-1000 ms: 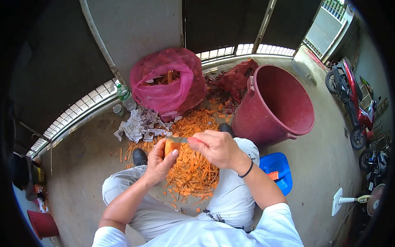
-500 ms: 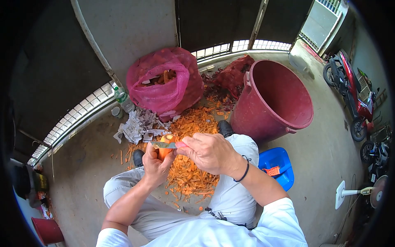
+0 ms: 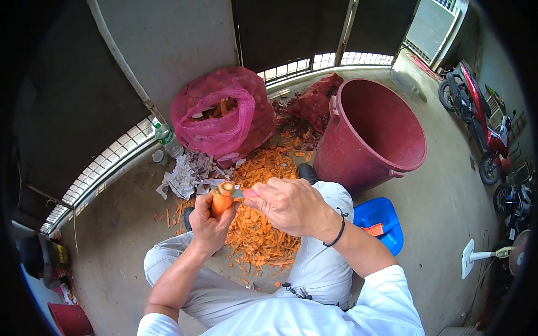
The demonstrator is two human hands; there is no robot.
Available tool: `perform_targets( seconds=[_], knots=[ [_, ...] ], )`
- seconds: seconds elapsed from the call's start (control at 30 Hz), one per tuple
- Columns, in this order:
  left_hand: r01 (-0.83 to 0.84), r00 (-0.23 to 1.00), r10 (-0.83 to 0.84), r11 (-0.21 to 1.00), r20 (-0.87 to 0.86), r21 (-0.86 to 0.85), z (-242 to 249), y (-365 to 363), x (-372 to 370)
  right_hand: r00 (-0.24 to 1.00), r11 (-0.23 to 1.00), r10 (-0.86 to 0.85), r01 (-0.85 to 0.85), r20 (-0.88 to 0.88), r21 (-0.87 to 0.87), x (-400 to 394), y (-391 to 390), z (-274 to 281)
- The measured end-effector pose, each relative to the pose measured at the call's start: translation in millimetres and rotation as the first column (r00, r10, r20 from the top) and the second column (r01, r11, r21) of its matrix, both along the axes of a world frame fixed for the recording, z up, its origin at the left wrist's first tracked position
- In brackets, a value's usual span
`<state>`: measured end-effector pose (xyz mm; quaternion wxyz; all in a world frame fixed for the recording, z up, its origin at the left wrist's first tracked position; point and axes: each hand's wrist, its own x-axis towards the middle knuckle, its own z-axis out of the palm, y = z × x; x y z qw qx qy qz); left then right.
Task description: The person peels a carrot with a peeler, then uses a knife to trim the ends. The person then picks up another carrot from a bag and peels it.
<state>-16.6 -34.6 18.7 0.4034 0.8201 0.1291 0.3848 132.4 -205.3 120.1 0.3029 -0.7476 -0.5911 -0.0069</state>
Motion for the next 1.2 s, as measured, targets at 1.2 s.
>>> perform_targets(
  seconds=[1.2],
  knots=[
    [0.564,0.73,-0.484,0.027,0.483,-0.826,5.2,18.4,-6.3,0.988,0.969,0.154,-0.155,0.022,0.193,15.4,-1.5,-6.0]
  ],
)
